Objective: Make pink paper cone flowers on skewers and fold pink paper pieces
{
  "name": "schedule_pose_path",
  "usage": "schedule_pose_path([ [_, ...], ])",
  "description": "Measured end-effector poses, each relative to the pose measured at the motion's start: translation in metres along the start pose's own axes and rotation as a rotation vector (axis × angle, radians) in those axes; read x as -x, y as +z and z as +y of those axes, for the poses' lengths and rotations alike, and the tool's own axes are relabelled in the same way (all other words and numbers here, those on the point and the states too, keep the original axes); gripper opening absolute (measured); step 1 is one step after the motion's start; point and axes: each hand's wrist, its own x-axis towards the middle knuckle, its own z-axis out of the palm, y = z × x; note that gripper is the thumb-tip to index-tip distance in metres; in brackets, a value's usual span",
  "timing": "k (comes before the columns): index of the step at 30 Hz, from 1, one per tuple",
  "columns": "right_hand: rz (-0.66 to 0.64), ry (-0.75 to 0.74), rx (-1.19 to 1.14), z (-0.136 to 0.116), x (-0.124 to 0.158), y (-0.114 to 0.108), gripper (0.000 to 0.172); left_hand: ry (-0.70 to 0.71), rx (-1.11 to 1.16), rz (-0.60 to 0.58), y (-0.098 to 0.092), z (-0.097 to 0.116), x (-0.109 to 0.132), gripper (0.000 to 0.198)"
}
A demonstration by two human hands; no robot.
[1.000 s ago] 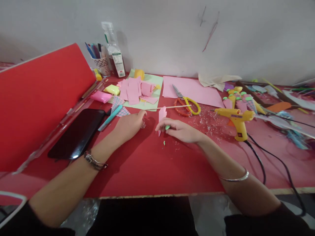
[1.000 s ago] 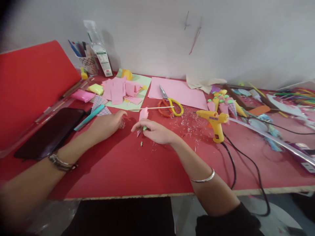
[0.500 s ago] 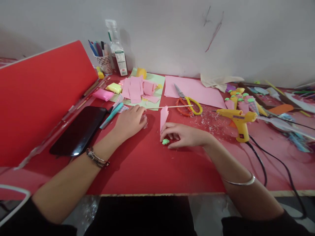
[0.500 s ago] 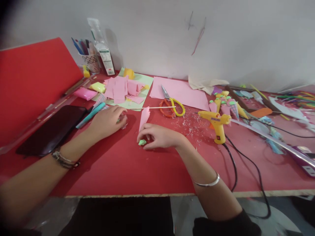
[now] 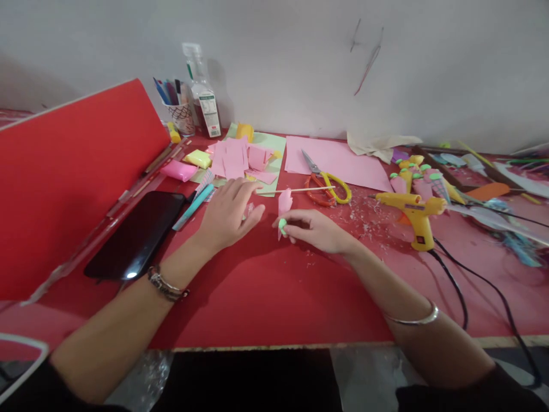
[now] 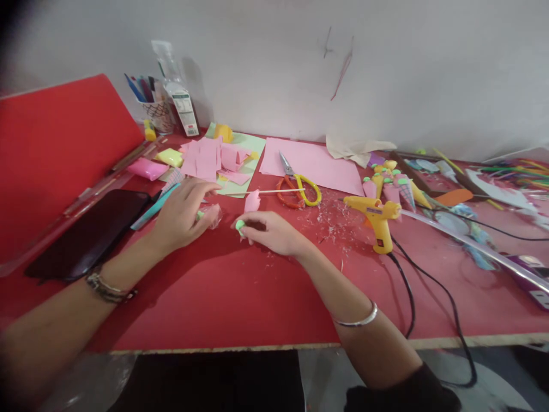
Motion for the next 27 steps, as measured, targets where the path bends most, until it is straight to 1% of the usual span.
schedule_pose_path([
  [2, 0.067, -0.010, -0.147, 0.001, -0.002, 0.002, 0.022, 0.112, 0.057, 0.024, 0.000, 0.004, 0.001, 0.037],
  [4, 0.112, -0.033, -0.257, 0.001, -0.004, 0.005, 0.023, 0.197, 0.091, 0.019, 0.001, 0.009, 0.001, 0.039],
  [7, 0.173, -0.040, -0.344, -0.002, -0.005, 0.009, 0.020, 0.263, 0.111, 0.014, 0.003, 0.016, 0.002, 0.040],
  [9, 0.193, -0.037, -0.356, -0.006, -0.005, 0.012, 0.015, 0.270, 0.113, 0.027, 0.003, 0.019, 0.002, 0.040],
  [11, 0.175, -0.024, -0.364, -0.009, -0.004, 0.014, 0.007, 0.264, 0.114, 0.046, 0.003, 0.019, 0.002, 0.040],
  [15, 0.095, 0.016, -0.448, -0.008, -0.004, 0.019, 0.020, 0.287, 0.104, 0.070, 0.002, 0.020, 0.001, 0.041],
  [18, 0.077, 0.019, -0.541, -0.006, -0.004, 0.023, 0.020, 0.302, 0.088, 0.083, 0.004, 0.020, 0.001, 0.037],
  [20, 0.058, 0.012, -0.595, -0.006, -0.004, 0.025, 0.024, 0.274, 0.083, 0.087, 0.004, 0.020, 0.001, 0.031],
  [23, 0.051, 0.002, -0.640, -0.008, -0.003, 0.028, 0.034, 0.228, 0.093, 0.110, 0.005, 0.018, 0.001, 0.028],
  [24, 0.072, -0.002, -0.640, -0.008, -0.003, 0.028, 0.034, 0.224, 0.099, 0.127, 0.005, 0.018, 0.001, 0.028],
  [27, 0.131, -0.008, -0.563, -0.009, -0.003, 0.027, 0.025, 0.245, 0.114, 0.160, 0.005, 0.018, 0.002, 0.032],
])
